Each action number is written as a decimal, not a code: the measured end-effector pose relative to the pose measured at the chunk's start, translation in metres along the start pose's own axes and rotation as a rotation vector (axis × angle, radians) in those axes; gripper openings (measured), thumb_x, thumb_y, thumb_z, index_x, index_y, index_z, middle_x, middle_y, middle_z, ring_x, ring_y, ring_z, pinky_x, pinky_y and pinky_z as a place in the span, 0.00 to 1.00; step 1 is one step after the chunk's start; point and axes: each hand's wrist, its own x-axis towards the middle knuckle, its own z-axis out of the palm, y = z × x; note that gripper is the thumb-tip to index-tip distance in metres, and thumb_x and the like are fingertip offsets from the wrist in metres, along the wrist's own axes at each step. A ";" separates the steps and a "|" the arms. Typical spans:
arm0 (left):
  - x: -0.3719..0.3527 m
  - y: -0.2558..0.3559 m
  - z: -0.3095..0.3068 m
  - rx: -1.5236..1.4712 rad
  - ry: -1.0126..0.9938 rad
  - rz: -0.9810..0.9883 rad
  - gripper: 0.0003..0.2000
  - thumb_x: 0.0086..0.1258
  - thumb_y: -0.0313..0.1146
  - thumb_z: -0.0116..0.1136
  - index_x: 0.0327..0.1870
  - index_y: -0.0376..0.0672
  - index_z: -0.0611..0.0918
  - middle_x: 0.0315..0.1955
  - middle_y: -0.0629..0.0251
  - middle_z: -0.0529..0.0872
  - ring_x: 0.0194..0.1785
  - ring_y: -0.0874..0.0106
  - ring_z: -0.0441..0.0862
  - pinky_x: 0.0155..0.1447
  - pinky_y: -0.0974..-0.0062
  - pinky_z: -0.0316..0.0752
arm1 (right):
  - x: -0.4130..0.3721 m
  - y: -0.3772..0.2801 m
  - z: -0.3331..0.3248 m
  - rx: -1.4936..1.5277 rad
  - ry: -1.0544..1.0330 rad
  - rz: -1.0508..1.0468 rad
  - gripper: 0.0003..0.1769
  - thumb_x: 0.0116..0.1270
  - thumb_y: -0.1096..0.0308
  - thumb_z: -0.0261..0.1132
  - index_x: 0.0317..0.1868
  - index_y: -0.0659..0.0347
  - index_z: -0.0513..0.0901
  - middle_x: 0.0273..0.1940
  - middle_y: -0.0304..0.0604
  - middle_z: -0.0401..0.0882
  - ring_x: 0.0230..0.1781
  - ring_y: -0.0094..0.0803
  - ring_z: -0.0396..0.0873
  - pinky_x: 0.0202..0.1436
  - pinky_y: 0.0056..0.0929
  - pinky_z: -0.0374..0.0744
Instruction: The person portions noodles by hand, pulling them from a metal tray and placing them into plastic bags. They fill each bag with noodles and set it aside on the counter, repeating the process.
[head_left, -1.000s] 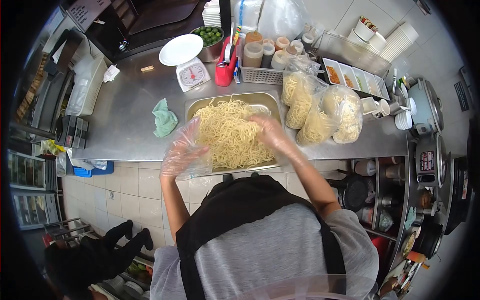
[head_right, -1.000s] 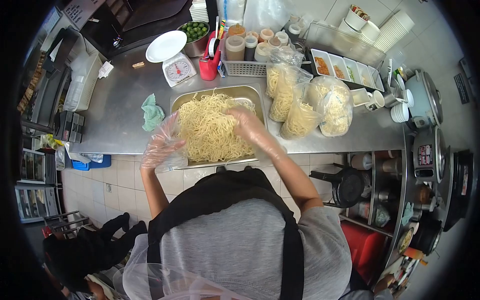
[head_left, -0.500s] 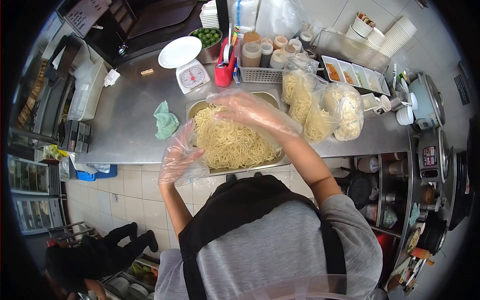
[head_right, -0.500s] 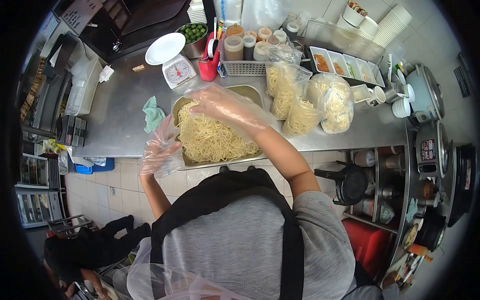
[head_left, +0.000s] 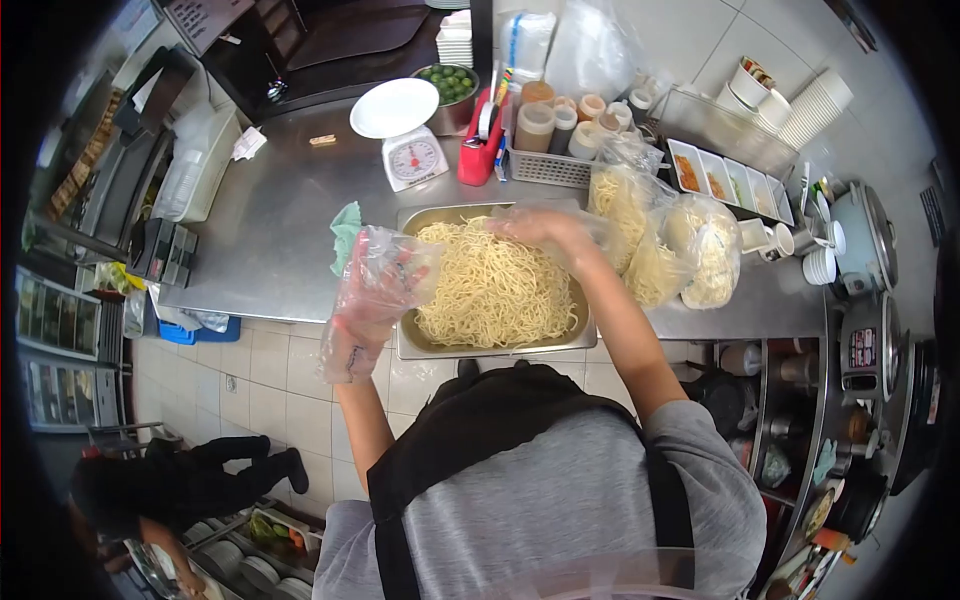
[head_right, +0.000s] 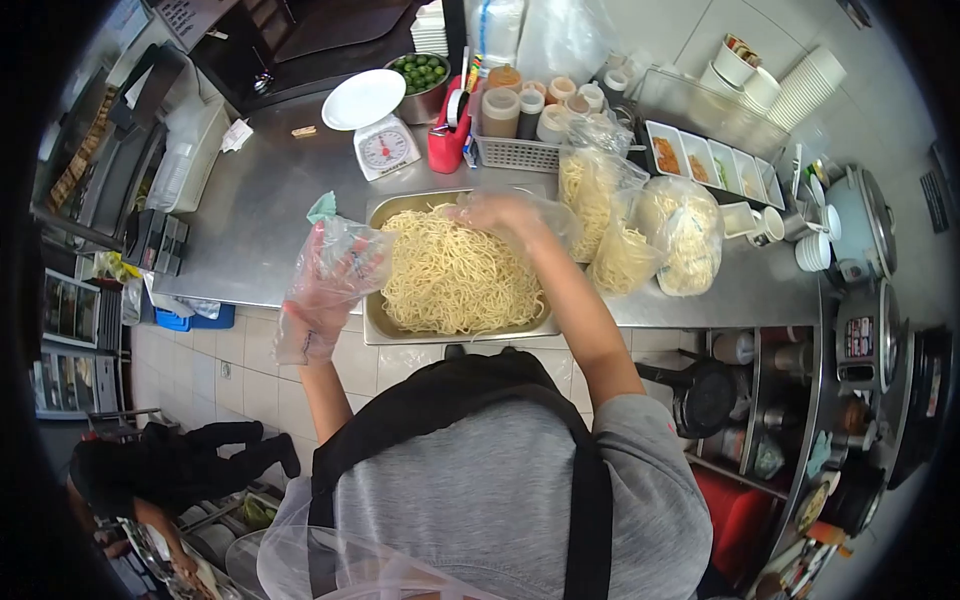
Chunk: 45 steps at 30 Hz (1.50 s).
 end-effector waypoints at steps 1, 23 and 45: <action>0.002 -0.003 0.001 -0.051 -0.042 0.033 0.59 0.47 0.75 0.58 0.76 0.54 0.45 0.69 0.43 0.58 0.69 0.42 0.62 0.68 0.46 0.63 | -0.022 -0.023 -0.015 -0.028 0.116 0.017 0.34 0.69 0.37 0.46 0.60 0.55 0.77 0.56 0.46 0.79 0.60 0.46 0.72 0.66 0.38 0.67; 0.016 -0.051 -0.003 0.473 0.409 0.348 0.36 0.49 0.27 0.76 0.58 0.44 0.65 0.56 0.61 0.73 0.58 0.68 0.74 0.60 0.69 0.73 | -0.081 -0.075 0.002 0.975 0.402 -0.282 0.14 0.61 0.69 0.68 0.46 0.62 0.81 0.41 0.37 0.79 0.44 0.25 0.77 0.50 0.26 0.76; 0.018 -0.091 0.069 0.414 -0.070 -0.389 0.47 0.48 0.26 0.76 0.68 0.34 0.56 0.57 0.57 0.74 0.59 0.66 0.74 0.63 0.68 0.70 | -0.065 -0.126 -0.001 1.247 0.474 -0.417 0.34 0.63 0.66 0.67 0.67 0.66 0.66 0.60 0.44 0.72 0.60 0.29 0.70 0.63 0.29 0.70</action>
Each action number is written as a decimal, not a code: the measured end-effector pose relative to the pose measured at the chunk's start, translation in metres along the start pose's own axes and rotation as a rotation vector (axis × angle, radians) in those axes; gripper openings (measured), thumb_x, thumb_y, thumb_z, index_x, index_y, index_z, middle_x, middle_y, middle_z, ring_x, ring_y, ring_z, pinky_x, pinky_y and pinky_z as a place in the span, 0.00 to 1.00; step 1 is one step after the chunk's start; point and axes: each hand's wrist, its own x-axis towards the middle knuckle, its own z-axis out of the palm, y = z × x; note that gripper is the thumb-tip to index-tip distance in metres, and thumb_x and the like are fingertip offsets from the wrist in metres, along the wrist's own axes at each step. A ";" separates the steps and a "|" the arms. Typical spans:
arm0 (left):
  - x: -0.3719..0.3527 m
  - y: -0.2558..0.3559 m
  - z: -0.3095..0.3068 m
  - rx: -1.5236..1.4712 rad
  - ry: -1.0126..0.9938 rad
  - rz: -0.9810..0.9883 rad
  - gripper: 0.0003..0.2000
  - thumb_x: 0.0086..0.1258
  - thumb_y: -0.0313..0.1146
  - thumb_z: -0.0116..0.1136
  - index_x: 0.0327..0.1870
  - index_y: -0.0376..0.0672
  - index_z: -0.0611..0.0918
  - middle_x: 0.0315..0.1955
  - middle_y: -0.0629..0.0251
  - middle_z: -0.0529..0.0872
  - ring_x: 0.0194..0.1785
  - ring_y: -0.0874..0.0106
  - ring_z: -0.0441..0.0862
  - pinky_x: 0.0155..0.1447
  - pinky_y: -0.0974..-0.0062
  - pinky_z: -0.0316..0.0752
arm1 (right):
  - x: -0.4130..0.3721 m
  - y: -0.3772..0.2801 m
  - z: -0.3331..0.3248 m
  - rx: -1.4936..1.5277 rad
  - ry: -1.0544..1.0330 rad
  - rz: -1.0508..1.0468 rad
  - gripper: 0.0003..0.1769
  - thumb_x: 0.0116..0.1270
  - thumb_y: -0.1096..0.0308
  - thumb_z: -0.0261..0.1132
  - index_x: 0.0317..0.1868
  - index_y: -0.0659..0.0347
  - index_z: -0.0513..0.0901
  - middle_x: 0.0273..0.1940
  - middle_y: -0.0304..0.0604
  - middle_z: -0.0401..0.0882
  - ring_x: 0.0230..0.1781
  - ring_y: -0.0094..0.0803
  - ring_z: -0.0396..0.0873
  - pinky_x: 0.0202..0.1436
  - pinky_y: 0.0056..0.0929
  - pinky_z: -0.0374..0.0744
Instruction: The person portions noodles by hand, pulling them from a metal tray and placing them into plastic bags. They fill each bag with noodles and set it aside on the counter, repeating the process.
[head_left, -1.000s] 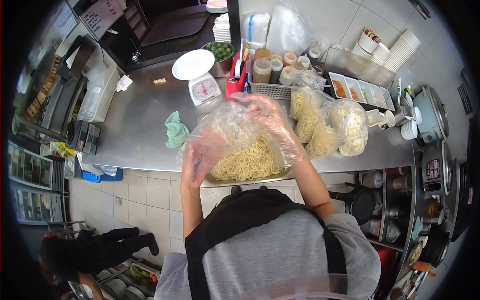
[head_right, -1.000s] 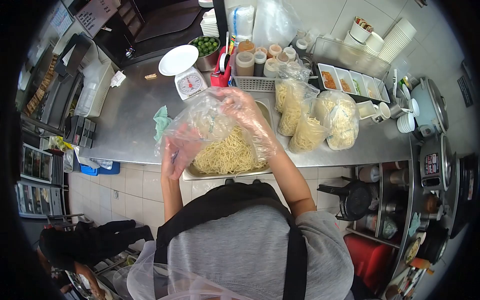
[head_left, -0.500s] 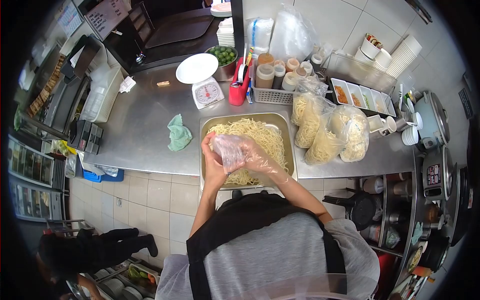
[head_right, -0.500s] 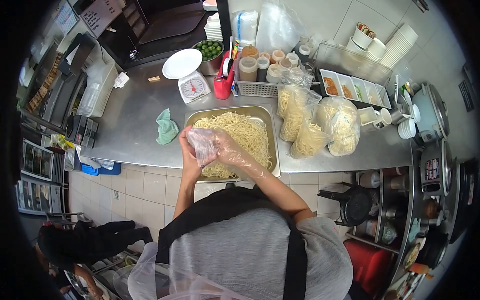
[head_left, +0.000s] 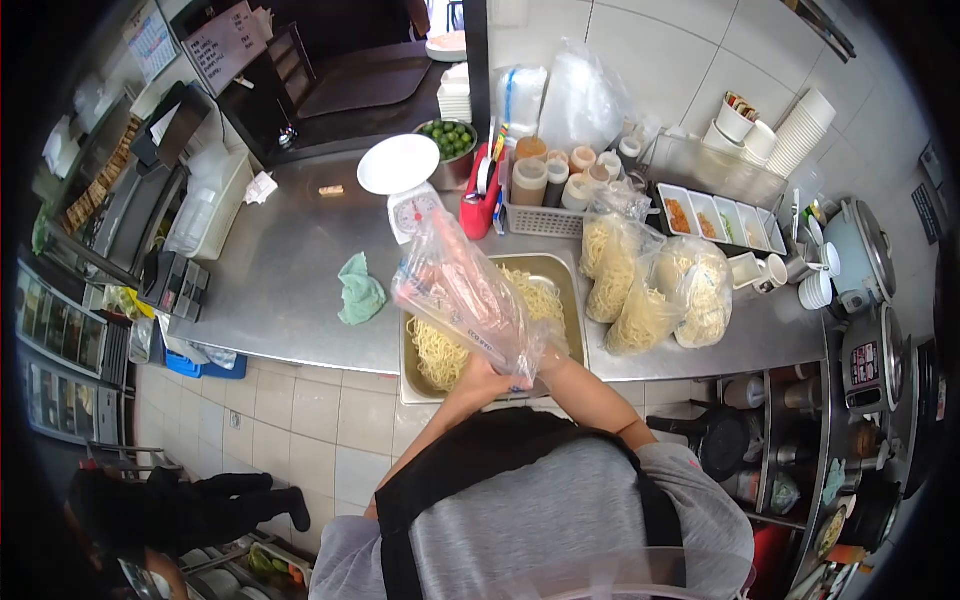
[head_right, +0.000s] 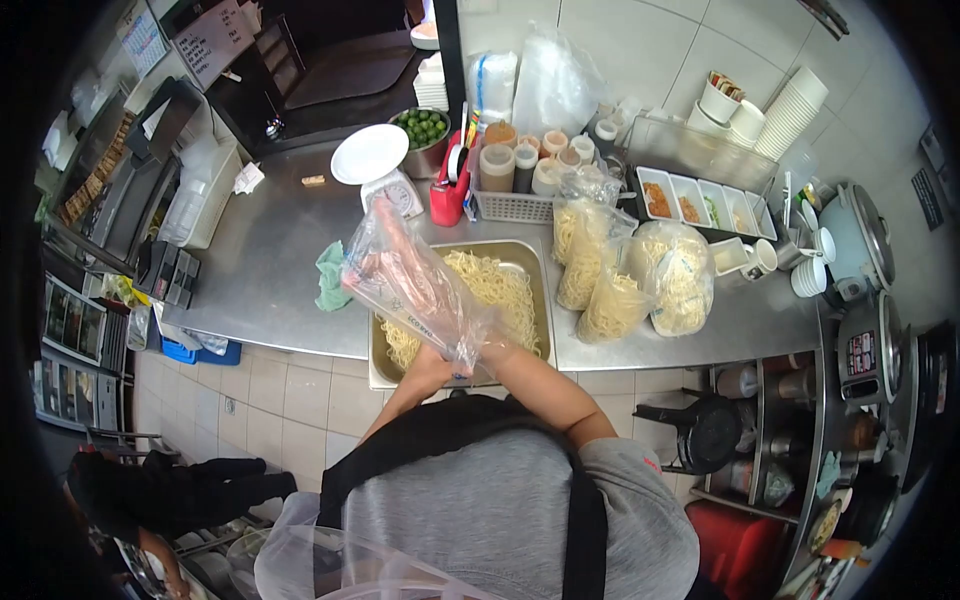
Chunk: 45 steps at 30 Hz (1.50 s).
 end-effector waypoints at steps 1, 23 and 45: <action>0.001 0.003 -0.001 0.049 -0.020 -0.027 0.46 0.49 0.26 0.75 0.68 0.33 0.56 0.57 0.56 0.74 0.58 0.66 0.74 0.62 0.69 0.70 | 0.002 0.002 0.001 0.010 0.008 0.010 0.34 0.63 0.66 0.66 0.67 0.66 0.65 0.61 0.44 0.71 0.61 0.29 0.70 0.64 0.29 0.69; 0.090 0.016 -0.167 0.499 0.665 0.325 0.15 0.67 0.28 0.59 0.52 0.36 0.76 0.36 0.61 0.85 0.39 0.67 0.82 0.47 0.73 0.74 | -0.056 0.006 -0.084 0.144 -0.618 0.593 0.51 0.56 0.47 0.71 0.74 0.56 0.54 0.59 0.49 0.74 0.54 0.33 0.75 0.55 0.26 0.74; 0.005 0.022 0.035 1.094 -0.270 0.879 0.13 0.61 0.44 0.63 0.30 0.42 0.81 0.31 0.65 0.81 0.38 0.67 0.78 0.40 0.67 0.75 | 0.004 -0.030 -0.067 0.517 0.490 -0.280 0.44 0.66 0.32 0.50 0.76 0.35 0.44 0.76 0.45 0.46 0.74 0.48 0.52 0.73 0.48 0.55</action>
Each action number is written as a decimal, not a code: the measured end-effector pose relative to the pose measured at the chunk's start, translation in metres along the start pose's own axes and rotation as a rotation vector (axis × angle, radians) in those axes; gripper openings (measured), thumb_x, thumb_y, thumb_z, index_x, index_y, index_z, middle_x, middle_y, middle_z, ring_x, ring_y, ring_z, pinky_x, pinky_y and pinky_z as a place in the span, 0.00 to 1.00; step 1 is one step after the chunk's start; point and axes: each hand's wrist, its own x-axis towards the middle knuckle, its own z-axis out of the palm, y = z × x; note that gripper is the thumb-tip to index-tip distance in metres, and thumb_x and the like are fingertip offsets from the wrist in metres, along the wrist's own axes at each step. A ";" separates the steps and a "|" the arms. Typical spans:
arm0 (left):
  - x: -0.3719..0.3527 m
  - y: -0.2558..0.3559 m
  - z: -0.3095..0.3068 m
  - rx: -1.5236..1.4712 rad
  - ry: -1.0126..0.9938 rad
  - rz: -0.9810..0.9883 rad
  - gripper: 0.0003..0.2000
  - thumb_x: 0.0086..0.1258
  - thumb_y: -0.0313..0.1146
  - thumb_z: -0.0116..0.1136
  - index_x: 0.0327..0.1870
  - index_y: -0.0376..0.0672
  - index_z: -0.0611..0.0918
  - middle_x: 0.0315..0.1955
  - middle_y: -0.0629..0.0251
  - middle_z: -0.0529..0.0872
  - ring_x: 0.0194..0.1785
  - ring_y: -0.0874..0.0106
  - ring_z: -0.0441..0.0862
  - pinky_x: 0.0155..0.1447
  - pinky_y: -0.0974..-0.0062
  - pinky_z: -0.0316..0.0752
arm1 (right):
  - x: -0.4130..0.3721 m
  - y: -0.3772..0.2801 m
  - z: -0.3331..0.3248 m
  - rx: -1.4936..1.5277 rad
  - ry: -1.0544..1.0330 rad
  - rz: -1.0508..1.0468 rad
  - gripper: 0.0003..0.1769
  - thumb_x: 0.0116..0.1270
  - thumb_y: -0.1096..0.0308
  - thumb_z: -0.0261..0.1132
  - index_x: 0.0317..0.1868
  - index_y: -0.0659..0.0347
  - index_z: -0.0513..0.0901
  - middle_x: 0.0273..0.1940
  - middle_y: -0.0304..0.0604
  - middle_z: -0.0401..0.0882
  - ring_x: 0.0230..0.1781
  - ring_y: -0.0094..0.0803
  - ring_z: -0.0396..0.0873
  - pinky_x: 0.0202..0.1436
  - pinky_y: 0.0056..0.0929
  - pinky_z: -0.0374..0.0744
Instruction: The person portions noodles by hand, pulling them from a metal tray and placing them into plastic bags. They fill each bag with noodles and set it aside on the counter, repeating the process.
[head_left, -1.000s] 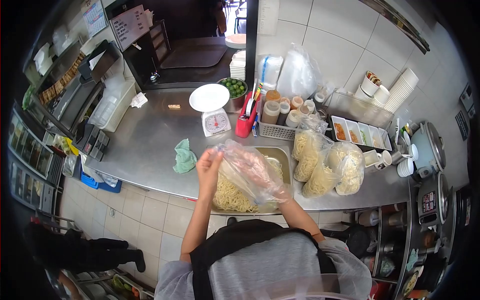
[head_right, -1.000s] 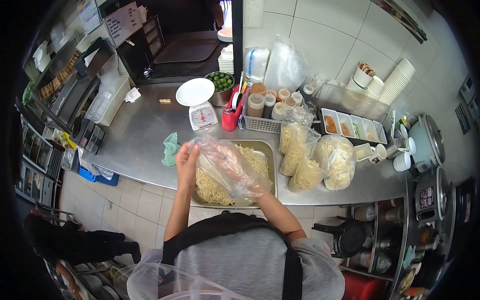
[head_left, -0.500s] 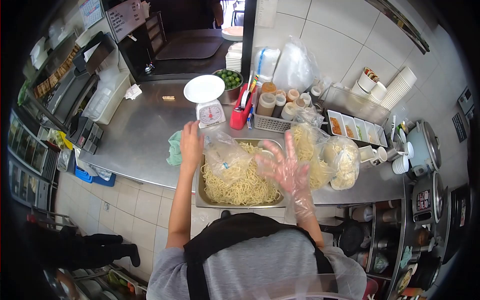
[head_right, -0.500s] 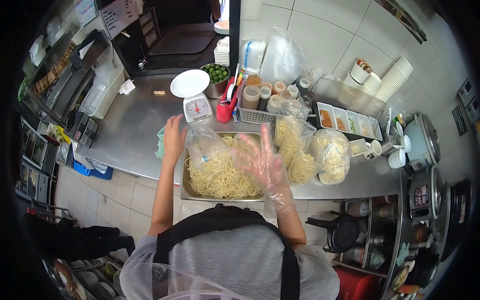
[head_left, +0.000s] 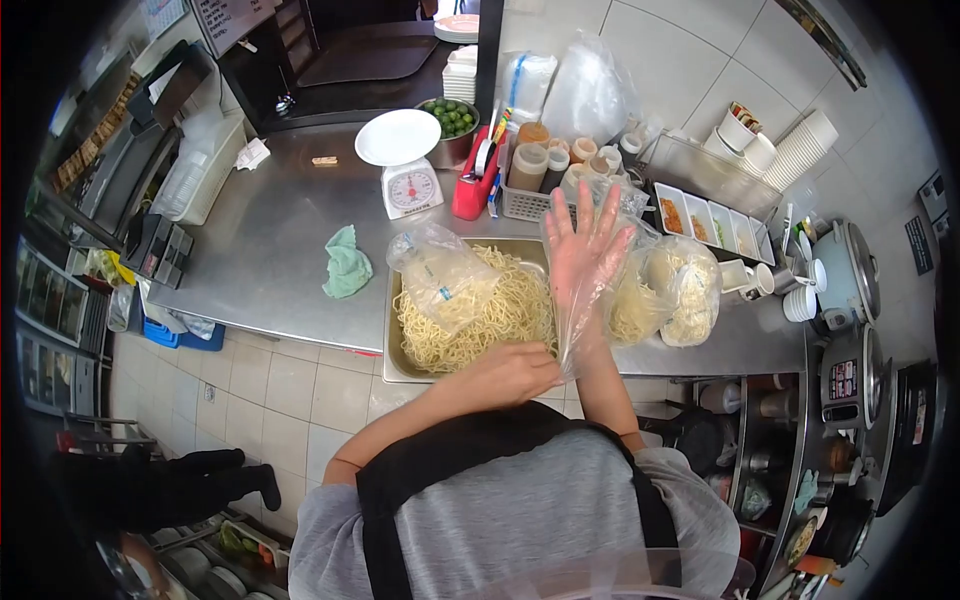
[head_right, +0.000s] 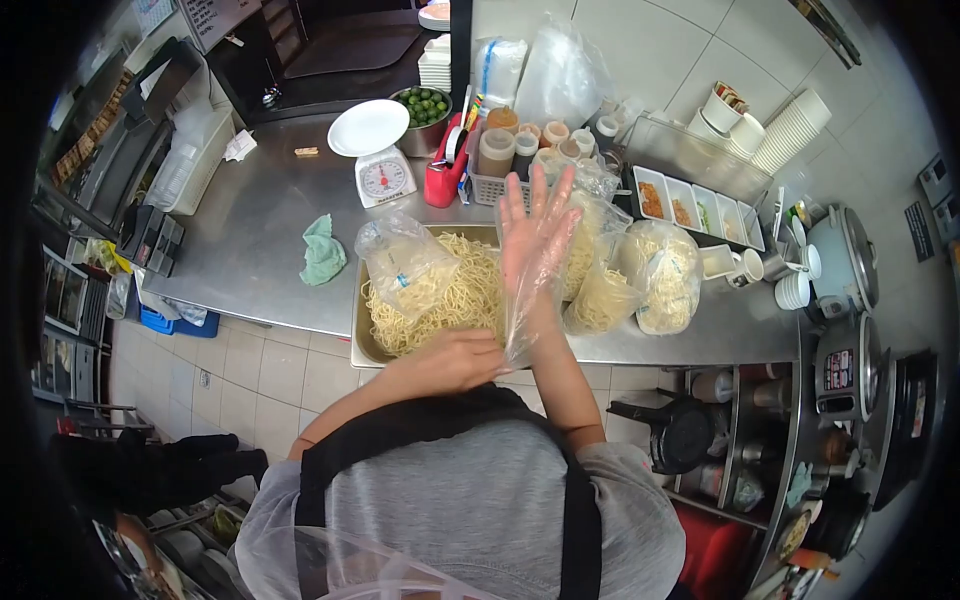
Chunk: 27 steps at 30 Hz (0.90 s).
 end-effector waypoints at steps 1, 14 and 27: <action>0.001 0.002 -0.022 0.018 -0.031 -0.004 0.13 0.61 0.44 0.63 0.31 0.43 0.82 0.34 0.64 0.82 0.40 0.66 0.78 0.43 0.67 0.75 | 0.004 -0.001 -0.001 0.011 -0.023 -0.013 0.44 0.67 0.33 0.51 0.76 0.38 0.46 0.75 0.46 0.48 0.74 0.47 0.52 0.73 0.47 0.56; -0.087 -0.089 -0.088 0.674 0.517 -0.745 0.17 0.63 0.27 0.60 0.55 0.45 0.78 0.60 0.54 0.74 0.31 0.66 0.82 0.37 0.72 0.78 | -0.055 0.055 -0.034 -1.945 -0.562 0.230 0.51 0.46 0.55 0.76 0.70 0.52 0.61 0.66 0.57 0.66 0.67 0.49 0.65 0.68 0.40 0.66; -0.147 -0.038 -0.106 0.013 0.929 -0.880 0.22 0.63 0.14 0.51 0.58 0.42 0.79 0.58 0.62 0.77 0.34 0.83 0.73 0.34 0.85 0.68 | -0.015 -0.014 -0.015 -0.558 -0.144 0.140 0.28 0.51 0.82 0.69 0.55 0.67 0.74 0.49 0.40 0.81 0.47 0.25 0.78 0.51 0.26 0.77</action>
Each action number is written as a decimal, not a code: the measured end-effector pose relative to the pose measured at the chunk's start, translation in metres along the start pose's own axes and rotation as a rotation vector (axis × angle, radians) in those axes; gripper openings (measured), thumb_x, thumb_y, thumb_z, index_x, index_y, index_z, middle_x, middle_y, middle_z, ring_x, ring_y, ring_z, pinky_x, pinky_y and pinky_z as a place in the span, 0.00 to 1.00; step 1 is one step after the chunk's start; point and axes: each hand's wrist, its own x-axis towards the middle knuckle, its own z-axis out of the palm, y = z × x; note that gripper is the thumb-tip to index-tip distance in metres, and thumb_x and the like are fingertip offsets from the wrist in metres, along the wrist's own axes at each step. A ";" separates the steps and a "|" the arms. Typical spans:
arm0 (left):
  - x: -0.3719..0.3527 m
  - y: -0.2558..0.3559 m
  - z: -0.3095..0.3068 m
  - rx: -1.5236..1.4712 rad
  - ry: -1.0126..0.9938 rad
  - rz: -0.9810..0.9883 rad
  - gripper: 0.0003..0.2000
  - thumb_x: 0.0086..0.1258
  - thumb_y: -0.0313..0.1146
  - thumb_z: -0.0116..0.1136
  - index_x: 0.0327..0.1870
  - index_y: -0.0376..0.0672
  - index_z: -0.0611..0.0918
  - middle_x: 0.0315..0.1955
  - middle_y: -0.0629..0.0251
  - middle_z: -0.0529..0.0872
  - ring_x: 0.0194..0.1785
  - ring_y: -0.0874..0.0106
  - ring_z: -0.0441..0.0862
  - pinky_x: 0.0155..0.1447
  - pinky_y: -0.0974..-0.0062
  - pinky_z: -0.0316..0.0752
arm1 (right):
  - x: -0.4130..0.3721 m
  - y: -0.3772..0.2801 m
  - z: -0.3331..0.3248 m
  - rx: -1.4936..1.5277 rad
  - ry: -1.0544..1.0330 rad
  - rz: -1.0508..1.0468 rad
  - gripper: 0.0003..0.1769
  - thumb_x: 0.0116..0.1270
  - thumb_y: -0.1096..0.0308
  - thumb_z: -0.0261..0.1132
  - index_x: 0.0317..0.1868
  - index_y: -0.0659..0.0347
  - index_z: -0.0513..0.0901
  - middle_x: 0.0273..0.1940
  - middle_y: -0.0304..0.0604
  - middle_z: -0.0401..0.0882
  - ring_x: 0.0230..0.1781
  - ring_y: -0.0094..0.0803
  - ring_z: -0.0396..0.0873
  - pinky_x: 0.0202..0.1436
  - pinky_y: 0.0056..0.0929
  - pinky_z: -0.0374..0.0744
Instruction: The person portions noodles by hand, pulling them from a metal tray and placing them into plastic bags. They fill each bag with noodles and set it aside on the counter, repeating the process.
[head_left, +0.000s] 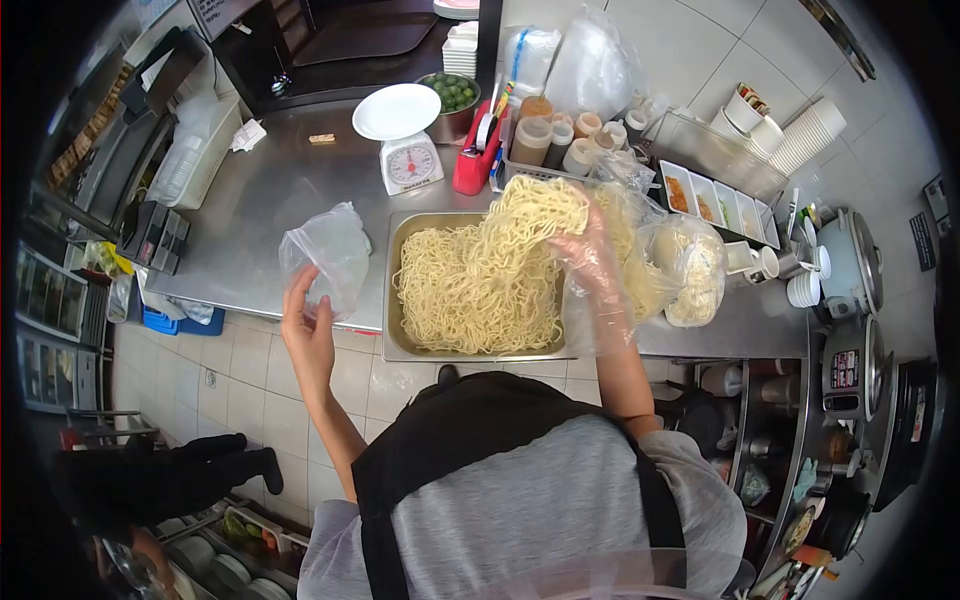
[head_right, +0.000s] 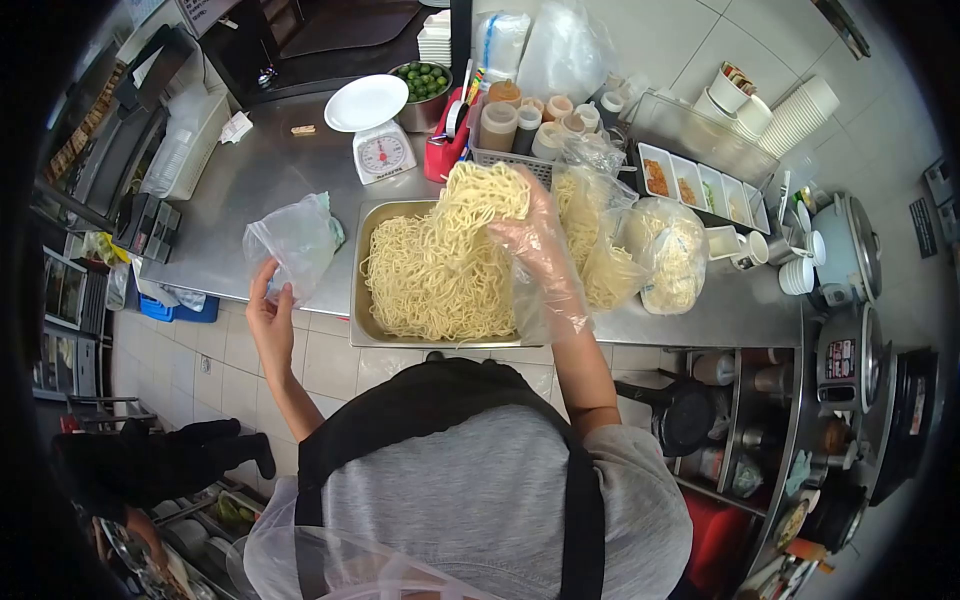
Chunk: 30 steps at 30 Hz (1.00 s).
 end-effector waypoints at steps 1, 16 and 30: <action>-0.001 0.001 -0.002 -0.015 0.001 0.002 0.22 0.63 0.14 0.51 0.58 0.42 0.79 0.58 0.62 0.77 0.35 0.83 0.73 0.34 0.86 0.67 | 0.001 -0.012 0.005 -0.016 -0.002 0.002 0.28 0.51 0.82 0.69 0.54 0.66 0.74 0.49 0.39 0.80 0.48 0.24 0.78 0.52 0.25 0.77; 0.002 0.023 0.009 -0.013 -0.110 0.003 0.22 0.63 0.15 0.52 0.58 0.45 0.79 0.60 0.62 0.76 0.35 0.83 0.72 0.35 0.86 0.67 | -0.004 0.061 0.082 -1.722 -0.849 -0.044 0.25 0.51 0.71 0.67 0.53 0.56 0.79 0.52 0.57 0.78 0.56 0.51 0.76 0.53 0.58 0.75; -0.006 0.014 -0.004 0.006 -0.024 -0.009 0.22 0.62 0.15 0.53 0.58 0.45 0.80 0.60 0.62 0.76 0.34 0.83 0.72 0.34 0.86 0.66 | -0.007 0.113 0.058 -1.292 -0.735 -0.412 0.33 0.49 0.66 0.66 0.60 0.55 0.74 0.46 0.57 0.79 0.52 0.48 0.77 0.53 0.42 0.75</action>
